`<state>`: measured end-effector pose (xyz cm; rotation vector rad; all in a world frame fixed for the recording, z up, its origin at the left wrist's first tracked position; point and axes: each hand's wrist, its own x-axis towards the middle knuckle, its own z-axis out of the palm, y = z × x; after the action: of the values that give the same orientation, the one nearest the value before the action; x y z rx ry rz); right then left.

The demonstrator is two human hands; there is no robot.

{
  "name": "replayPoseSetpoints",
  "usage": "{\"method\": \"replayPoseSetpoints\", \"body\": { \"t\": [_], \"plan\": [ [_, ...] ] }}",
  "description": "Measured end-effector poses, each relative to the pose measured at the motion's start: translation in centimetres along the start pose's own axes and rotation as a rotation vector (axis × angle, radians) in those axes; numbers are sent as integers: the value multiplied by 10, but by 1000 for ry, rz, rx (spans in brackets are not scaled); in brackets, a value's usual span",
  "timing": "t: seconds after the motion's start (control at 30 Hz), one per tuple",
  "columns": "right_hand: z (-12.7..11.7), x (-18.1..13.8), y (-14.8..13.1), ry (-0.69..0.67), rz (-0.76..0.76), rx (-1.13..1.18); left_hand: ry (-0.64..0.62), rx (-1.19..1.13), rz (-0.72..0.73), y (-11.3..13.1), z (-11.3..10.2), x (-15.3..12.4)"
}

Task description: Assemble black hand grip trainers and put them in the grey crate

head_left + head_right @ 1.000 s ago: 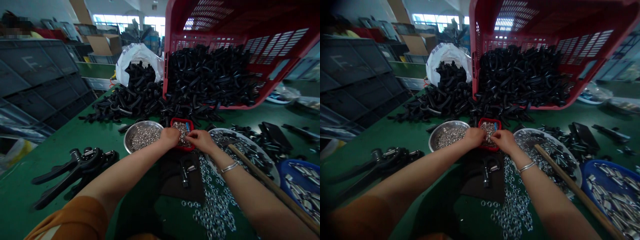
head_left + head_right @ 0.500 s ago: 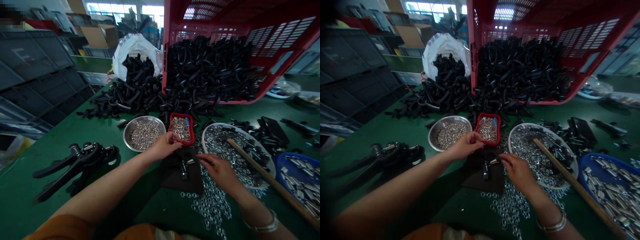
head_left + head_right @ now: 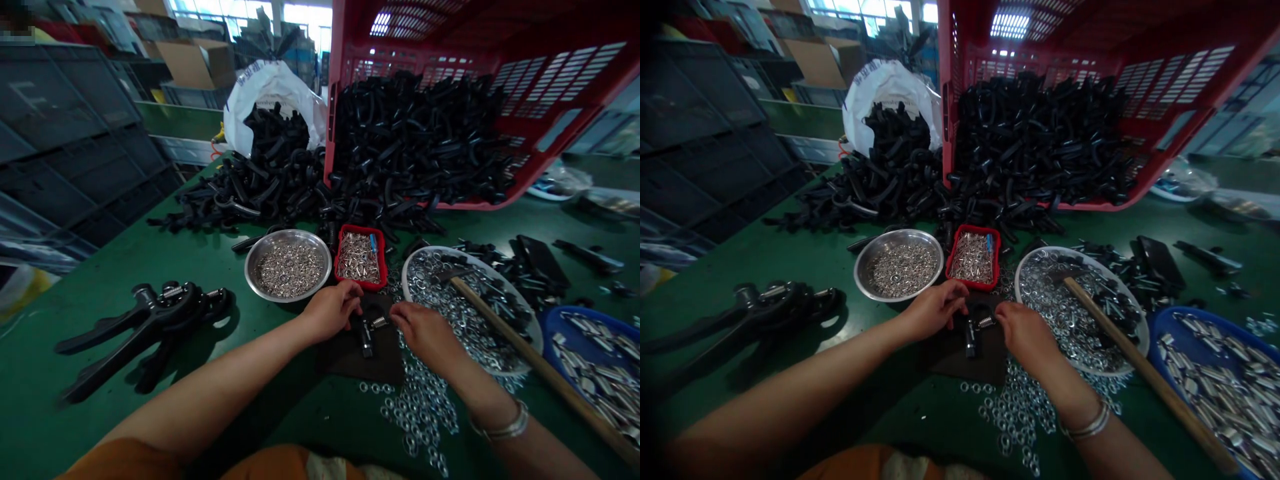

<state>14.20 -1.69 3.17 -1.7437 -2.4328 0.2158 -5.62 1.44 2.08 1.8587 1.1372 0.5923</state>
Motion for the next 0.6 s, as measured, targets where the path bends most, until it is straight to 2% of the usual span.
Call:
{"method": "replayPoseSetpoints", "body": {
  "t": [0.13,0.2,0.27,0.33,0.43,0.5,0.6],
  "plan": [
    [-7,4,-20,-81,-67,-300,49,249,43,4,-1,2],
    [-7,6,-23,-97,-95,-325,86,347,79,5,0,3],
    [-3,7,-20,-78,-80,-258,98,388,92,4,2,4],
    [4,5,-10,4,-47,-88,101,396,78,3,4,5],
    [18,-2,4,207,-37,160,112,422,56,2,5,6],
    [26,-7,8,326,-51,204,113,448,54,3,5,7],
    [35,-13,10,427,-63,208,103,485,87,3,3,7]
  ]
}}
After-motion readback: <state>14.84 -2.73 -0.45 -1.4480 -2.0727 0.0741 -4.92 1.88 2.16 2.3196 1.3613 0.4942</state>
